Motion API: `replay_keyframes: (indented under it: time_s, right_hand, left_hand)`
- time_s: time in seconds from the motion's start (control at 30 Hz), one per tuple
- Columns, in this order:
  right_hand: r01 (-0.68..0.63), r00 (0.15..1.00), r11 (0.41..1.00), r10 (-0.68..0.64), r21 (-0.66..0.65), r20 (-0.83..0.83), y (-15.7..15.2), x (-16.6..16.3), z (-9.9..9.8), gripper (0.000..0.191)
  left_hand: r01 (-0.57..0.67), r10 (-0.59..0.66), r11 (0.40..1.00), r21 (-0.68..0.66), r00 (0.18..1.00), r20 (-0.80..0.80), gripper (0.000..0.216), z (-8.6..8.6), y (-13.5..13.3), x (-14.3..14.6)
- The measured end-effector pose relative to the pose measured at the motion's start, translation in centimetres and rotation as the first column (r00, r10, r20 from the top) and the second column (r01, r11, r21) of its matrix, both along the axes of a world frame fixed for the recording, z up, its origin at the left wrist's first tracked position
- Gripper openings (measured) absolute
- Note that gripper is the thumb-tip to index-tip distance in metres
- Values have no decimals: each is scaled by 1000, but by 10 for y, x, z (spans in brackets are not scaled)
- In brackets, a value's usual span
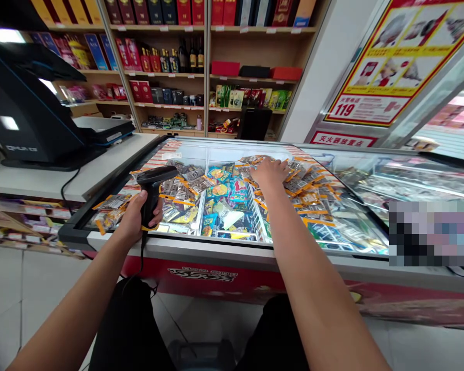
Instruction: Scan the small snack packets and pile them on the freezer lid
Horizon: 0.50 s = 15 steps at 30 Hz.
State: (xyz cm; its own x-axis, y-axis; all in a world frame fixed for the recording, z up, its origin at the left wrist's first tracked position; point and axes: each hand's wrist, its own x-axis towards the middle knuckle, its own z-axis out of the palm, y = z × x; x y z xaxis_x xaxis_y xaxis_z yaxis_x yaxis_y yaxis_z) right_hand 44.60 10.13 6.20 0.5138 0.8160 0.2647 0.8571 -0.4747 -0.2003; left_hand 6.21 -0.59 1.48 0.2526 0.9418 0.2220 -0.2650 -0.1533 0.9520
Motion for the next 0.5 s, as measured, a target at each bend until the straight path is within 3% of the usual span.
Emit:
replay_keyframes:
  time_s: [0.1, 0.23, 0.3, 0.4, 0.5]
  right_hand:
    - [-8, 1000, 1000, 8, 3, -2, 1, 11, -13, 72]
    - [-42, 997, 979, 53, 200, -50, -3, 4, -17, 72]
    - [-83, 979, 950, 134, 301, -153, -4, -1, -13, 59]
    - [-130, 876, 867, 328, 482, -354, -3, -10, -6, 27]
    - [-94, 683, 816, 470, 571, -559, -4, -28, -2, 19]
  left_hand:
    - [3, -3, 1000, -12, 1000, 12, 71, -1, 0, 0]
    - [24, -24, 1000, -14, 1000, 11, 70, -3, 2, -2]
    - [38, -37, 999, -12, 999, 9, 69, -3, 2, -3]
    - [35, -35, 999, 0, 999, 34, 68, -2, 1, -3]
    - [39, -40, 999, 17, 997, 68, 68, -2, 0, -2]
